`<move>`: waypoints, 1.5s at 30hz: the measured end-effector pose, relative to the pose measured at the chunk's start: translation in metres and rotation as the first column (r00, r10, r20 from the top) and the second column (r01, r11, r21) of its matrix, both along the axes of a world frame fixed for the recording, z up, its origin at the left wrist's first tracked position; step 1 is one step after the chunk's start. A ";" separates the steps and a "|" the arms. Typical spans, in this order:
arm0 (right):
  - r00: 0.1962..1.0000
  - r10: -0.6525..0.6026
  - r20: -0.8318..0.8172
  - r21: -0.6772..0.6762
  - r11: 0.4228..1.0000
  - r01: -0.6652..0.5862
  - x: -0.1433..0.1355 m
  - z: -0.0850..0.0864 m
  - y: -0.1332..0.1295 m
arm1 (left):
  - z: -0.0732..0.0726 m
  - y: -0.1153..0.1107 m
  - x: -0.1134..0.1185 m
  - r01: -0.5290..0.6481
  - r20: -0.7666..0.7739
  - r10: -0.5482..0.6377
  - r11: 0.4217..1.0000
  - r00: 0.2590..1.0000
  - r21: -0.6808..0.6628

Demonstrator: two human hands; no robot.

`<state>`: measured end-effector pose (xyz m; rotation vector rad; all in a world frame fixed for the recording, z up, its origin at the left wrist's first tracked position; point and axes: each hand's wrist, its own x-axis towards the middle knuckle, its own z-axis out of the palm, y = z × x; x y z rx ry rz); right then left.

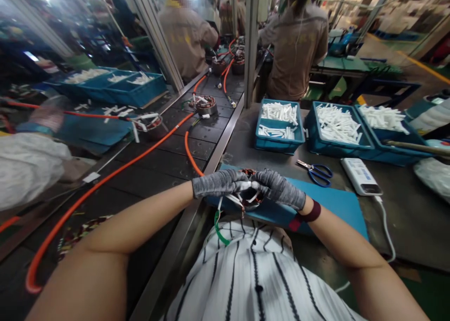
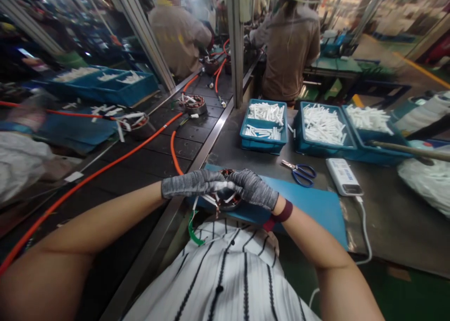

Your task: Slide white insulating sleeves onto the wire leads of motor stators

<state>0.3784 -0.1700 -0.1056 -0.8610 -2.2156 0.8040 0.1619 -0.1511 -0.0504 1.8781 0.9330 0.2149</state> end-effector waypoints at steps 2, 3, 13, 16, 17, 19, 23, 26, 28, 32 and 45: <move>1.000 -0.006 -0.019 -0.053 0.999 0.005 0.002 0.005 -0.003 | -0.004 -0.005 -0.007 0.086 -0.006 -0.086 0.996 0.996 0.015; 0.999 -0.012 -0.037 -0.086 0.996 0.009 0.003 0.009 -0.005 | -0.008 -0.010 -0.014 0.090 -0.023 -0.089 0.993 0.996 0.070; 0.974 0.200 0.108 0.130 0.968 -0.213 -0.018 0.017 0.004 | -0.043 -0.026 -0.055 0.225 -0.392 -0.007 0.827 0.920 0.515; 0.990 0.068 0.121 0.216 0.972 -0.093 -0.002 0.006 0.002 | -0.037 -0.021 -0.055 0.197 -0.290 -0.067 0.873 0.955 0.446; 0.995 0.034 0.095 0.234 0.971 -0.055 0.004 0.001 -0.002 | -0.036 -0.020 -0.055 0.173 -0.232 -0.080 0.892 0.969 0.418; 0.998 -0.064 0.015 0.274 0.960 0.058 0.014 -0.012 -0.017 | -0.039 -0.021 -0.056 0.085 -0.095 -0.054 0.928 0.994 0.363; 0.951 -0.289 -0.115 0.414 0.856 0.310 0.014 -0.054 -0.058 | -0.054 -0.027 -0.054 -0.137 0.160 0.104 0.968 0.982 0.209; 0.934 -0.355 -0.048 0.504 0.798 0.329 -0.003 -0.083 -0.074 | -0.060 -0.031 -0.051 -0.190 0.279 0.159 0.978 0.947 0.088; 0.903 -0.428 -0.030 0.552 0.746 0.372 -0.014 -0.094 -0.069 | -0.056 -0.031 -0.051 -0.201 0.280 0.174 0.977 0.944 0.072; 0.855 -0.518 0.000 0.570 0.703 0.426 -0.016 -0.089 -0.031 | -0.033 -0.021 -0.041 -0.103 0.113 0.088 0.984 0.990 0.142; 0.879 -0.474 -0.046 0.148 0.867 0.475 0.008 -0.032 -0.016 | -0.050 0.027 0.037 -0.397 0.282 0.345 0.905 0.895 0.155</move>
